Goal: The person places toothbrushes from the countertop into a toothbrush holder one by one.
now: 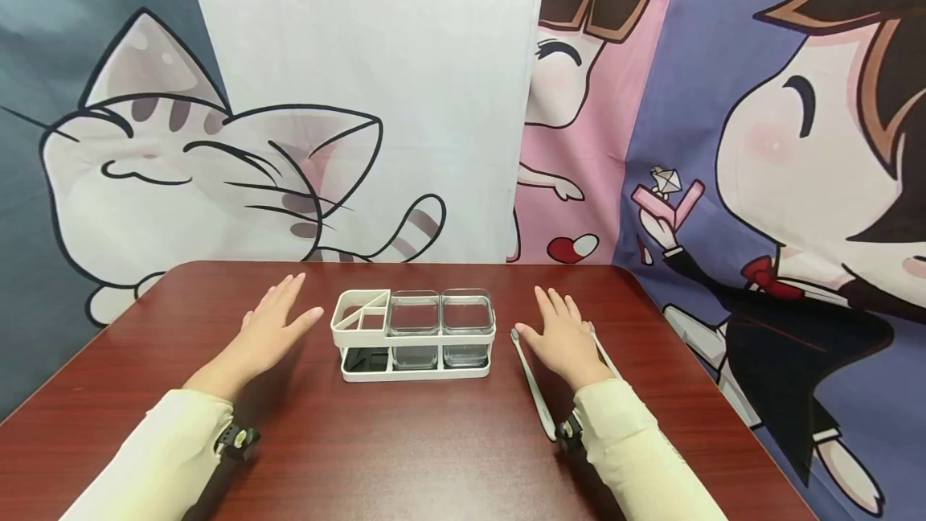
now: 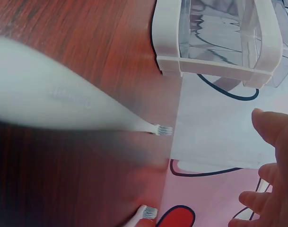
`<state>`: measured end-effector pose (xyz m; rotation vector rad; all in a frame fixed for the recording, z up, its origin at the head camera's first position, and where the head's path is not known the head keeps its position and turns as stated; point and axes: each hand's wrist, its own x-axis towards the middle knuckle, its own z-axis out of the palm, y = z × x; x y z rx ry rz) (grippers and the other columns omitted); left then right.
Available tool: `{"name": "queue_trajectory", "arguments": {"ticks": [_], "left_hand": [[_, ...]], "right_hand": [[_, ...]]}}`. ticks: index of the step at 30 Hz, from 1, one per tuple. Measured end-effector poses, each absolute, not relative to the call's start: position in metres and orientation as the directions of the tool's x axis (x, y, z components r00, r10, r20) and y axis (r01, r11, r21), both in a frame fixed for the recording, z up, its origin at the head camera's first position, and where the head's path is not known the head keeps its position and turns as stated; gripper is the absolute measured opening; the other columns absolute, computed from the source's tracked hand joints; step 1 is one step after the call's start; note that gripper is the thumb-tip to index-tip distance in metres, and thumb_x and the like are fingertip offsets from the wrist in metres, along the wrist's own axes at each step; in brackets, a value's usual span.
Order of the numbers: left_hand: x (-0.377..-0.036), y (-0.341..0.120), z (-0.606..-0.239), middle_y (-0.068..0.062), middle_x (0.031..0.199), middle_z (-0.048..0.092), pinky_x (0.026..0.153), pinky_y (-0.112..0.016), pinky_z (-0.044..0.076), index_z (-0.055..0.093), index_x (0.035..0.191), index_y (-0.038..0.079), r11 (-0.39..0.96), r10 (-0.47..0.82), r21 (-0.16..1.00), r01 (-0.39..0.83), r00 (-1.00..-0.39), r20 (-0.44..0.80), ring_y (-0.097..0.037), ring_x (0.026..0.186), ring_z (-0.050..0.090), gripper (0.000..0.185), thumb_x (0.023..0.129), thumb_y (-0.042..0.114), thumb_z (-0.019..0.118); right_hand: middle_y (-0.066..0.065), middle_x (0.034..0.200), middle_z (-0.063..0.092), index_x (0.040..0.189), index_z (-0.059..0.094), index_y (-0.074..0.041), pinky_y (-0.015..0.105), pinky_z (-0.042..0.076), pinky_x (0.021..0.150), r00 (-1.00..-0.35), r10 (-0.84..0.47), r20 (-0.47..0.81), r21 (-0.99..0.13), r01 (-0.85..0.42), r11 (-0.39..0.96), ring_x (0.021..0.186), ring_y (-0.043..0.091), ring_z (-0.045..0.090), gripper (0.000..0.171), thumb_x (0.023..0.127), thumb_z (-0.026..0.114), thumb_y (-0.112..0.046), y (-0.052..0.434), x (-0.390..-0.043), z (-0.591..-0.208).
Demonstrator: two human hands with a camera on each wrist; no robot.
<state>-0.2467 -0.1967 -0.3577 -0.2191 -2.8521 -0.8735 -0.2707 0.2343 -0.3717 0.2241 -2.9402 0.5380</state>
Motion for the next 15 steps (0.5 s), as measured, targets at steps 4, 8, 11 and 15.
{"name": "queue_trajectory", "arguments": {"ticks": [4, 8, 11, 15], "left_hand": [[-0.253, -0.194, -0.356, -0.026, 0.156, 0.016, 0.106, -0.074, 0.010, 0.016, 0.154, 0.004, 0.790, 0.099, 0.575, 0.210, -0.971, 0.218, -0.046, 0.143, 0.012, 0.082, 0.097, 0.054, 0.045], [-0.259, -0.192, -0.354, -0.026, 0.155, 0.021, 0.111, -0.065, 0.016, 0.019, 0.153, 0.002, 0.740, 0.098, 0.631, 0.232, -0.966, 0.240, -0.043, 0.143, 0.018, 0.078, 0.097, 0.048, 0.049], [-0.262, -0.190, -0.354, -0.026, 0.153, 0.025, 0.113, -0.060, 0.020, 0.023, 0.152, 0.003, 0.709, 0.095, 0.663, 0.240, -0.964, 0.248, -0.042, 0.142, 0.022, 0.075, 0.097, 0.045, 0.052], [-0.265, -0.186, -0.353, -0.026, 0.151, 0.031, 0.113, -0.059, 0.022, 0.027, 0.151, 0.003, 0.683, 0.102, 0.689, 0.244, -0.965, 0.240, -0.042, 0.140, 0.025, 0.072, 0.097, 0.043, 0.053]], "right_hand": [[0.025, 0.154, 0.026, 0.153, 0.024, -0.006, 0.072, 0.020, 0.105, -0.979, -0.118, 0.164, -0.368, -0.172, 0.914, 0.141, 0.047, 0.019, 0.078, 0.092, 0.060, -0.040, 0.233, -0.274, -0.373], [0.025, 0.153, 0.027, 0.153, 0.023, -0.007, 0.076, 0.018, 0.103, -0.983, -0.110, 0.147, -0.390, -0.160, 0.907, 0.140, 0.045, 0.023, 0.080, 0.091, 0.061, -0.040, 0.233, -0.277, -0.374], [0.024, 0.154, 0.028, 0.153, 0.023, -0.008, 0.077, 0.013, 0.102, -0.987, -0.103, 0.124, -0.416, -0.146, 0.898, 0.141, 0.043, 0.025, 0.081, 0.090, 0.062, -0.039, 0.233, -0.278, -0.375], [0.023, 0.154, 0.027, 0.153, 0.022, -0.006, 0.075, 0.009, 0.105, -0.989, -0.114, 0.093, -0.473, -0.145, 0.869, 0.141, 0.043, 0.024, 0.080, 0.091, 0.062, -0.038, 0.234, -0.281, -0.377]]}}
